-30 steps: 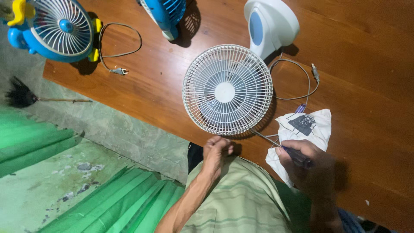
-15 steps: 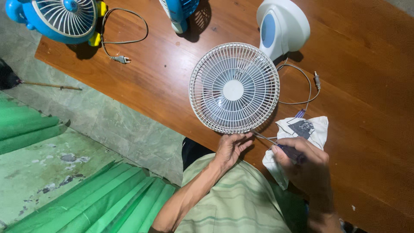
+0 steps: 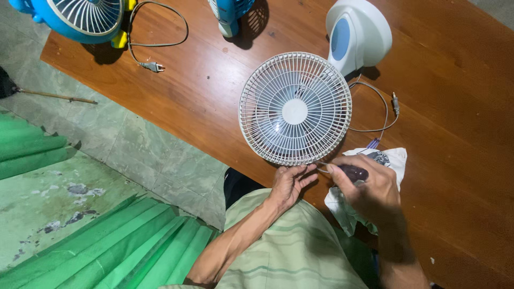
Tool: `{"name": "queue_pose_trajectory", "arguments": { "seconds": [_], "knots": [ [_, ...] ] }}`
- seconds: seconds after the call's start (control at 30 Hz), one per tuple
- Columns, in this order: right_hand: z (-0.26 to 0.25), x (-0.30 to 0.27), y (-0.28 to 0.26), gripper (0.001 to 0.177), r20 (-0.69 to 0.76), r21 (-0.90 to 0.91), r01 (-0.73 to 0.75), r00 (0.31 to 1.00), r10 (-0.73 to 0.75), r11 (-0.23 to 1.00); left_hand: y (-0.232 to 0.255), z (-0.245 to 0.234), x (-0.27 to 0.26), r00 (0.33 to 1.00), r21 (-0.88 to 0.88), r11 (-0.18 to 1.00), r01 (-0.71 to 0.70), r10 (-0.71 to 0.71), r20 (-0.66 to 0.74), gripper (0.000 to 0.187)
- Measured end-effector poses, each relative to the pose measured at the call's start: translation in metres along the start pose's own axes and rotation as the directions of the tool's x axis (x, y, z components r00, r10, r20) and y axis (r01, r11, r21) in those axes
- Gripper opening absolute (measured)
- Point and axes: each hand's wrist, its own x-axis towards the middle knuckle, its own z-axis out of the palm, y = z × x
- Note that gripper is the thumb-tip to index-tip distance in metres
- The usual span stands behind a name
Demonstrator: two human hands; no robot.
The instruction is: The person disassembles a white table fan on a wooden table. They remove the front grille, then the fan blades, and finally the rear grille using a screwdriver. Other fans and tools are visible on the table.
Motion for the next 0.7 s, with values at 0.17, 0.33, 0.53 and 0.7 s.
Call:
{"name": "queue_pose_trajectory", "arguments": {
  "seconds": [0.17,0.33,0.53,0.7],
  "knots": [
    [0.006,-0.009,-0.013,0.015,-0.085,-0.026,0.208,0.974,-0.209,0.978,-0.003,-0.003,0.002,1.000,-0.026,1.000,-0.017,0.017,0.001,0.014],
    [0.005,-0.047,-0.038,0.012,-0.101,0.278,-0.281,0.942,0.319,0.918,-0.006,-0.008,0.005,1.000,-0.036,0.999,-0.024,0.023,-0.010,0.009],
    [0.029,-0.087,-0.023,0.013,-0.268,0.174,-0.127,0.948,0.171,0.977,-0.009,-0.010,0.007,0.999,-0.015,0.999,-0.040,0.040,-0.021,0.010],
    [0.054,-0.118,0.004,0.014,-0.332,0.249,-0.153,0.914,0.232,0.956,-0.005,-0.004,0.005,0.998,-0.004,0.999,-0.048,0.048,-0.032,0.012]
  ]
}}
